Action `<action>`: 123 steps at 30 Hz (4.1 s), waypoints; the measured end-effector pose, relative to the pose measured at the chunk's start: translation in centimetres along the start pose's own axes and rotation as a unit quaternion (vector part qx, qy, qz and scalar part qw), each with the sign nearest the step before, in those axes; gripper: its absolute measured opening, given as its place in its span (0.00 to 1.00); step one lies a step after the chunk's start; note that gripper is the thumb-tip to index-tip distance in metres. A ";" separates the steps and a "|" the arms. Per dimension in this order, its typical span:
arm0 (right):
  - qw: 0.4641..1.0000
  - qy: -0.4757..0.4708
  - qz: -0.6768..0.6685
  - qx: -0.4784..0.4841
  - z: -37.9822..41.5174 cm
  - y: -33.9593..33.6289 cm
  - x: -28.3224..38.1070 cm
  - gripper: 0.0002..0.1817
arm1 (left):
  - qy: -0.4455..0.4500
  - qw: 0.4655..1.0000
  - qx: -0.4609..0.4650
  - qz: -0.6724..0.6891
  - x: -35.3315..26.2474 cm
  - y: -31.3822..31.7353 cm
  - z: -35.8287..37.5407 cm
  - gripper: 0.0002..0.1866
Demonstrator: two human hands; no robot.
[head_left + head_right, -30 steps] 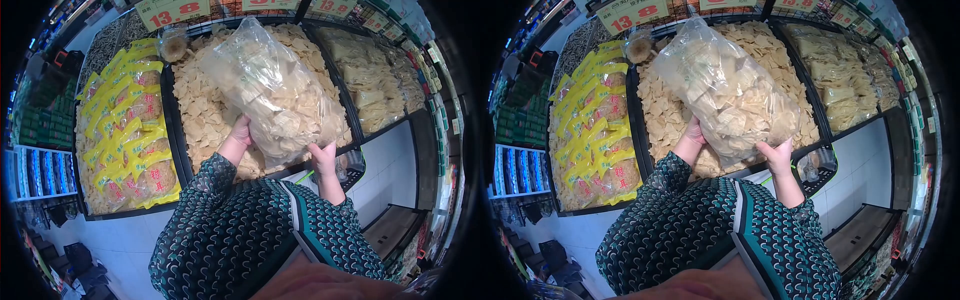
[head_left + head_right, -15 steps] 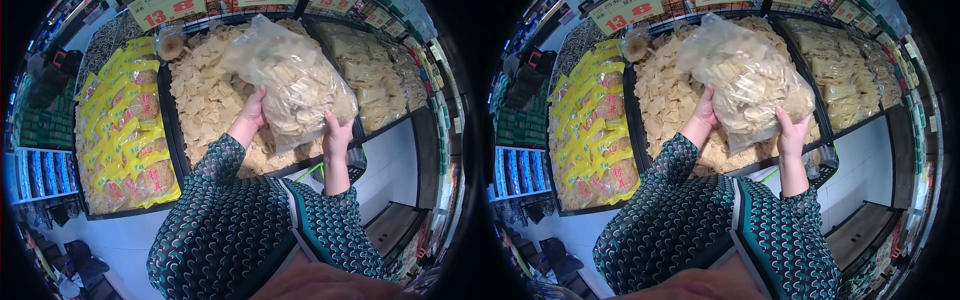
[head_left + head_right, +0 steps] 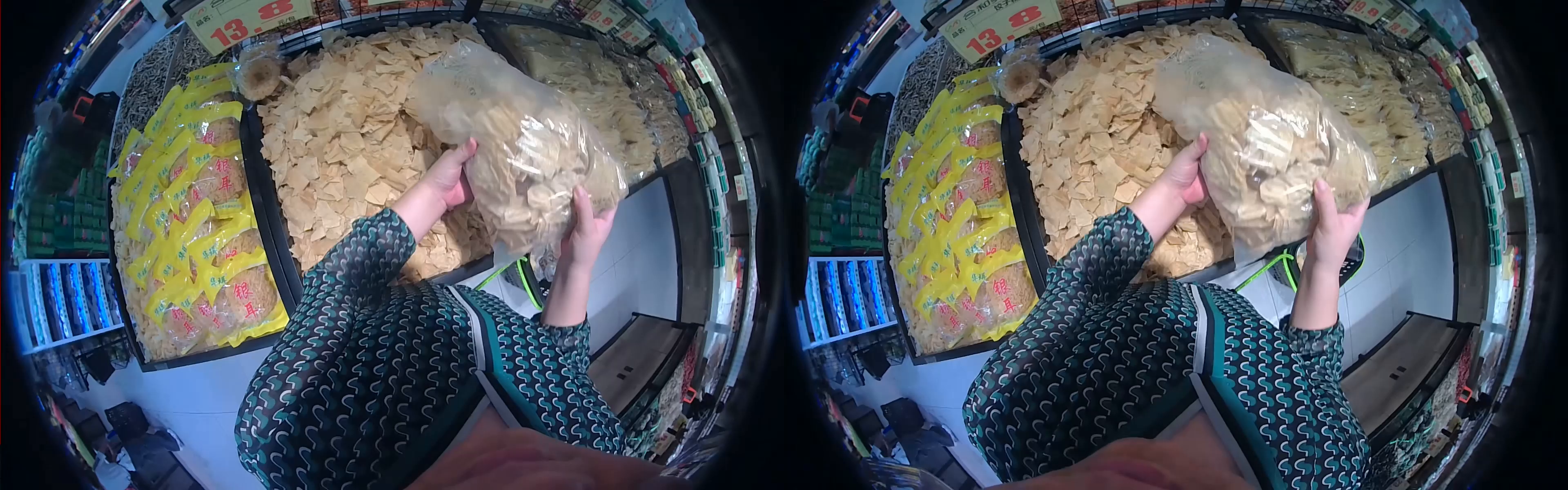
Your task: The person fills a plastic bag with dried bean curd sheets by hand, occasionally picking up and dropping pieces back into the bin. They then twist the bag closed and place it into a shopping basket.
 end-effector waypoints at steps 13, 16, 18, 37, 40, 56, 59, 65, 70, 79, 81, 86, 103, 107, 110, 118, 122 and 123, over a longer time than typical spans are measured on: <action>0.996 -0.073 -0.027 -0.040 -0.8 -1.5 3.1 0.31 | 0.003 0.998 0.023 -0.062 2.3 3.5 -3.4 0.32; 0.996 -0.010 0.052 -0.074 -0.9 -4.3 1.0 0.28 | -0.091 0.994 -0.036 -0.042 3.5 1.7 -4.7 0.29; 0.996 -0.026 0.029 -0.083 -0.4 -5.1 1.3 0.30 | -0.055 0.997 -0.017 -0.055 4.6 2.9 -4.5 0.29; 0.991 -0.090 -0.008 0.103 -2.6 7.9 5.0 0.30 | 0.204 0.975 0.000 -0.086 -5.6 5.6 3.8 0.26; 0.985 -0.103 0.013 0.140 -3.5 10.8 5.3 0.27 | 0.201 0.978 -0.034 -0.043 -7.4 3.9 3.5 0.26; 0.980 -0.107 0.131 0.107 -8.3 7.1 6.2 0.24 | 0.082 0.995 -0.050 -0.001 -5.5 6.7 -2.2 0.28; 0.988 -0.124 0.018 0.093 -7.8 5.6 6.4 0.22 | 0.119 0.992 -0.018 -0.038 -3.8 7.4 -2.8 0.28; 0.985 -0.054 0.151 0.065 -10.6 1.7 4.1 0.23 | 0.023 0.999 -0.018 -0.036 -1.2 6.9 -4.6 0.42; 0.993 -0.060 0.069 0.076 -10.4 2.4 5.1 0.22 | 0.036 0.999 -0.004 -0.029 0.3 7.7 -2.9 0.52; 0.982 -0.060 0.130 0.122 -12.7 8.0 6.6 0.23 | 0.075 0.997 -0.011 0.007 -1.8 7.4 -2.3 0.59; 0.977 -0.053 0.149 0.140 -13.1 9.9 7.2 0.23 | 0.102 0.994 -0.035 -0.009 -2.6 8.1 -2.3 0.58; 0.939 -0.074 0.293 0.163 -15.3 10.7 8.3 0.24 | 0.059 0.996 -0.029 0.064 -3.0 7.6 -3.3 0.59; 0.900 -0.163 0.348 0.204 -21.7 14.5 11.8 0.22 | 0.069 0.994 -0.004 0.083 -3.2 7.2 -3.4 0.57; 0.932 -0.184 0.216 0.227 -21.1 14.7 13.8 0.23 | 0.082 0.994 -0.009 0.066 -3.4 7.3 -3.1 0.57; 0.945 -0.141 0.172 0.241 -20.4 14.1 14.6 0.22 | 0.076 0.995 0.005 0.056 -2.8 6.9 -2.7 0.59; 0.959 -0.135 0.126 0.213 -20.2 11.8 16.5 0.20 | 0.054 0.995 -0.004 0.082 -2.5 8.0 -1.7 0.60; 0.936 -0.194 0.236 0.177 -19.2 11.7 16.3 0.16 | 0.076 0.997 0.015 0.013 -2.3 8.5 -1.4 0.63; 0.919 -0.211 0.278 0.182 -18.7 11.9 16.1 0.16 | 0.070 0.997 0.017 0.011 -1.8 8.3 -1.3 0.64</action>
Point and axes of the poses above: each hand's wrist, its own z-axis away from the middle knuckle, its own y-axis out of the palm, x = y × z, the point moved 3 cm from there along -z, towards the middle knuckle, and after that the axes turned 2 degrees about z, right-handed, at the moved point
